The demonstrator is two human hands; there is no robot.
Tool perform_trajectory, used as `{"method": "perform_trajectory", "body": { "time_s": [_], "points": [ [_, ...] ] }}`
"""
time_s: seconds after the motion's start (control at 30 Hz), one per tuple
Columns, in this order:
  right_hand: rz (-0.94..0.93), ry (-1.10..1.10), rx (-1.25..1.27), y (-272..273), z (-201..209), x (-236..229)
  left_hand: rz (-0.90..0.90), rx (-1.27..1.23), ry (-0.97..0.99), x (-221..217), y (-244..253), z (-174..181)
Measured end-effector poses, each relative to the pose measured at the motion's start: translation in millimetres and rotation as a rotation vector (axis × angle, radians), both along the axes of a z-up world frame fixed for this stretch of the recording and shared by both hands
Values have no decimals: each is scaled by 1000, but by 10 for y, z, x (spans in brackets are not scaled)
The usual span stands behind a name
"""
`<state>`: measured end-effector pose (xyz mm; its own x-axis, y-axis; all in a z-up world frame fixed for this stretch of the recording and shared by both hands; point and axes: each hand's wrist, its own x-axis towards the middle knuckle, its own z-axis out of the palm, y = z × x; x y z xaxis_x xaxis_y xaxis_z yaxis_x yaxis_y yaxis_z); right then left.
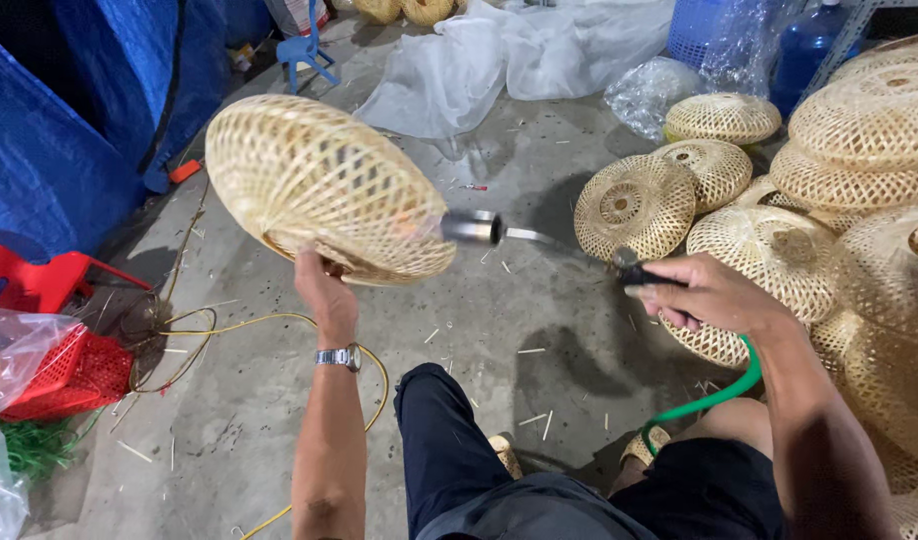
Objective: The person uses a handheld blowtorch to apply heat to the surface of woven bamboo baskets. They rotate the baskets to treat different sections, including the center and edges, while sitting on a low stool. The person handles multiple baskets sequentially, applying the flame to the woven material.
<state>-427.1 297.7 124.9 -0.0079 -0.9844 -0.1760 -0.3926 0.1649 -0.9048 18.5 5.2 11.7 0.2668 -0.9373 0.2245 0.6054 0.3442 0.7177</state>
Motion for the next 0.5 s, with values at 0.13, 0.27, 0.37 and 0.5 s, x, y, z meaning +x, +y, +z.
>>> {"method": "perform_trajectory", "body": {
  "time_s": [0.13, 0.27, 0.37, 0.5],
  "points": [
    [-42, -76, -27, -6, 13, 27, 52, -195, -235, -55, 57, -52],
    [-5, 89, -29, -38, 54, 61, 184, -221, -655, -17, 218, -24],
    [-56, 41, -20, -56, 54, 71, 368, -116, -925, -58, 255, 7],
    [-74, 10, -31, -100, 40, 69, 470, -228, -1096, -64, 298, 13]
  ]
}}
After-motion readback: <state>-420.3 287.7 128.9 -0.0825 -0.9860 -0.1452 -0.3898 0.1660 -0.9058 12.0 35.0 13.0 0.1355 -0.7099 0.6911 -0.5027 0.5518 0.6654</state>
